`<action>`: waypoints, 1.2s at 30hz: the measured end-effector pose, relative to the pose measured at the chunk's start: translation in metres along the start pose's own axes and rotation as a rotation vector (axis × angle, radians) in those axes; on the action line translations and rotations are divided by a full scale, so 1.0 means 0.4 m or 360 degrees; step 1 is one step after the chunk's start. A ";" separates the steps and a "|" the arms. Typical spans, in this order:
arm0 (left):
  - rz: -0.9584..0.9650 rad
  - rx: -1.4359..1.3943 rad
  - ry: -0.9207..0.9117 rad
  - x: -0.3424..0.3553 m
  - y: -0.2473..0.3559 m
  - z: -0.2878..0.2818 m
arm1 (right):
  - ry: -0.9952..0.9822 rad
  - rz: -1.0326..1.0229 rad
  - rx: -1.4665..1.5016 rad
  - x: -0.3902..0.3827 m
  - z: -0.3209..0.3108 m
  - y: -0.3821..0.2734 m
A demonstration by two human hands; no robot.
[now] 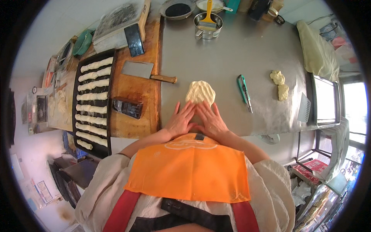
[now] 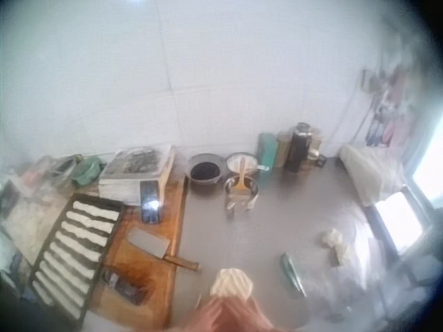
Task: The person flattens pieces of dough with their hands and uses a large knife to spread a dark filling onto them. They roll the dough into cylinders and place them on a baking tray, clean the workspace using a scraper and a cloth, and use a brush to apply a liquid to the rolls.
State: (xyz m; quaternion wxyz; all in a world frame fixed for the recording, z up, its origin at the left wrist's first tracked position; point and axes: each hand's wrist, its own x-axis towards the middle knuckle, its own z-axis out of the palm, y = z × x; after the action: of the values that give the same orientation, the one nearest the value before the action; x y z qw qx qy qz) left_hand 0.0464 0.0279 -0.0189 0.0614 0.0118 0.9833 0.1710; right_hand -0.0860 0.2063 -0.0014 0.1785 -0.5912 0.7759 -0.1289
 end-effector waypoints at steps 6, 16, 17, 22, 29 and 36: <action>0.0070 -0.0172 0.0321 0.010 0.017 -0.043 | 0.0181 -0.0058 0.0036 -0.028 -0.009 0.017; -0.0189 -0.0066 0.0077 0.066 -0.028 -0.047 | 0.0124 0.0306 0.0105 0.008 -0.012 0.036; -0.0180 -0.0076 0.0194 0.086 -0.027 -0.052 | 0.0242 0.0328 0.0146 0.020 -0.012 0.046; -0.0260 -0.0066 0.0266 0.154 -0.068 -0.054 | 0.0408 0.0170 0.0123 0.115 -0.018 0.071; -0.0483 -0.0422 0.1024 -0.136 -0.041 -0.134 | 0.0642 -0.0122 0.0523 0.264 -0.115 -0.053; -0.1309 -0.0237 0.1627 -0.329 -0.236 -0.250 | -0.0187 0.0064 -0.0107 0.607 -0.131 -0.178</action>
State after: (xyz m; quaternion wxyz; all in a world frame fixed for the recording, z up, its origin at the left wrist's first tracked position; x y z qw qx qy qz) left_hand 0.1642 -0.1001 0.0578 -0.3522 -0.4517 0.7985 0.1854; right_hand -0.1041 -0.0472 0.0450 0.2065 -0.5877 0.7796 -0.0642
